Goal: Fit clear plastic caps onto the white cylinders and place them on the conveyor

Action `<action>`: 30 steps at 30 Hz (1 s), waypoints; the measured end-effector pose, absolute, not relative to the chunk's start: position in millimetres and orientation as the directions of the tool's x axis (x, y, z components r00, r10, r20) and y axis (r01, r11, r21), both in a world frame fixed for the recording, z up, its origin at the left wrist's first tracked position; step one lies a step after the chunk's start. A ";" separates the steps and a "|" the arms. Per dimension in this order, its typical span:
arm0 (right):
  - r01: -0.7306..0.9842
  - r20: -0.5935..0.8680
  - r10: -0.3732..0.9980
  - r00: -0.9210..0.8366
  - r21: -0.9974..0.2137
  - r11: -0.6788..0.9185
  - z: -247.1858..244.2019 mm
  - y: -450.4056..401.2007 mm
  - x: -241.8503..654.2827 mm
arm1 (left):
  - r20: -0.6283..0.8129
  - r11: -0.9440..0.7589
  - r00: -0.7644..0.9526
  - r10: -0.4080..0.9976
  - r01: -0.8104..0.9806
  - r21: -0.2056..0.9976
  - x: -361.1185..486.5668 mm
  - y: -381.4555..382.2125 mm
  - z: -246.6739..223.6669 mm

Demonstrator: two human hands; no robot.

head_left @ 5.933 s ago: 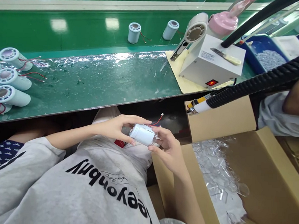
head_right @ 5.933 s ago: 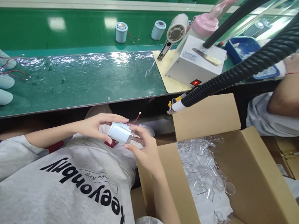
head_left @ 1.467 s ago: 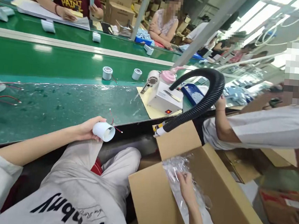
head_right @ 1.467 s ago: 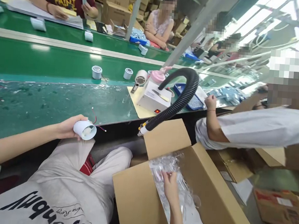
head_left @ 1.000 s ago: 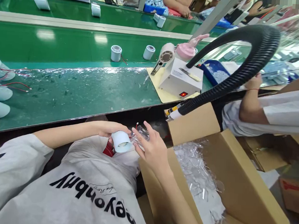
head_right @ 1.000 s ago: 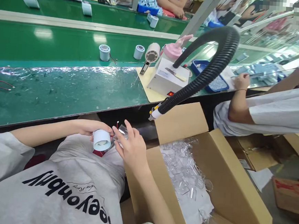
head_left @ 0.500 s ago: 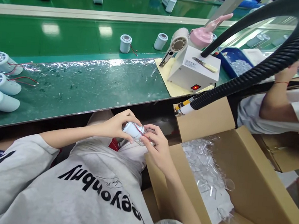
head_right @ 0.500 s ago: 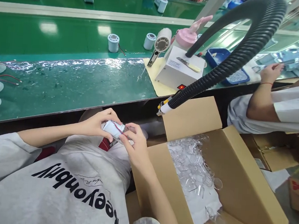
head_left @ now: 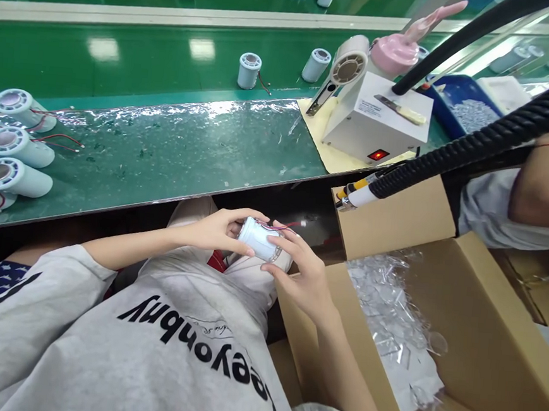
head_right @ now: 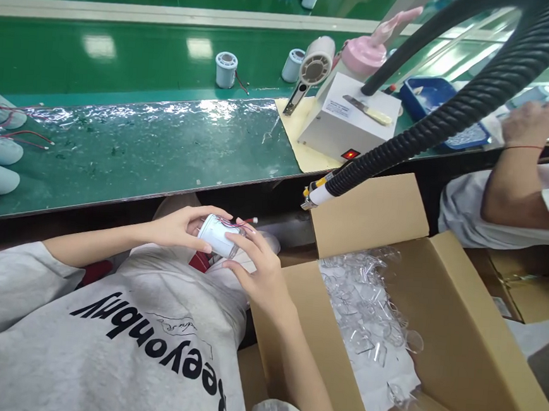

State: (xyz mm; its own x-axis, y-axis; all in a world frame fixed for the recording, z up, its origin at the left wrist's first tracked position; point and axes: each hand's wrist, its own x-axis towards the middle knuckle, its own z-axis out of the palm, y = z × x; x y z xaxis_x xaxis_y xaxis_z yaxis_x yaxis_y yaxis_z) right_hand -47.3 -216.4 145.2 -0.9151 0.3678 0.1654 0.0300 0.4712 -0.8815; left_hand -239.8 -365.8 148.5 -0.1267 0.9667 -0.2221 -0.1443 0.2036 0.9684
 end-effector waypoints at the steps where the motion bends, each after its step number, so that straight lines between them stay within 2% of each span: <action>1: 0.023 0.201 0.357 -0.912 -0.845 0.534 144.9 -217.1 -46.0 | -0.237 0.219 -0.119 0.964 -0.148 0.964 -240.2 -366.5 149.2; 4: -0.018 0.237 0.342 -0.910 -0.844 0.537 143.9 -218.3 -42.7 | -0.208 0.201 -0.104 0.973 -0.072 0.977 -242.9 -368.0 151.8; 8: -0.006 0.136 0.343 -0.929 -0.935 0.354 144.6 -219.3 -40.3 | -0.095 0.094 -0.068 0.993 -0.020 0.995 -245.0 -369.6 156.3; 13: 0.054 0.029 0.378 -0.925 -0.977 0.205 145.3 -221.6 -38.8 | -0.028 0.029 -0.051 0.998 0.020 0.999 -244.4 -371.1 158.2; 22: 0.124 -0.111 0.397 -0.911 -0.992 0.007 149.4 -222.1 -40.4 | 0.014 -0.012 -0.034 0.999 0.047 0.999 -246.2 -371.3 157.6; 30: 0.181 -0.200 0.354 -0.913 -0.980 -0.086 151.3 -220.8 -46.2 | 0.031 -0.031 -0.002 1.000 0.113 0.993 -247.6 -372.8 157.1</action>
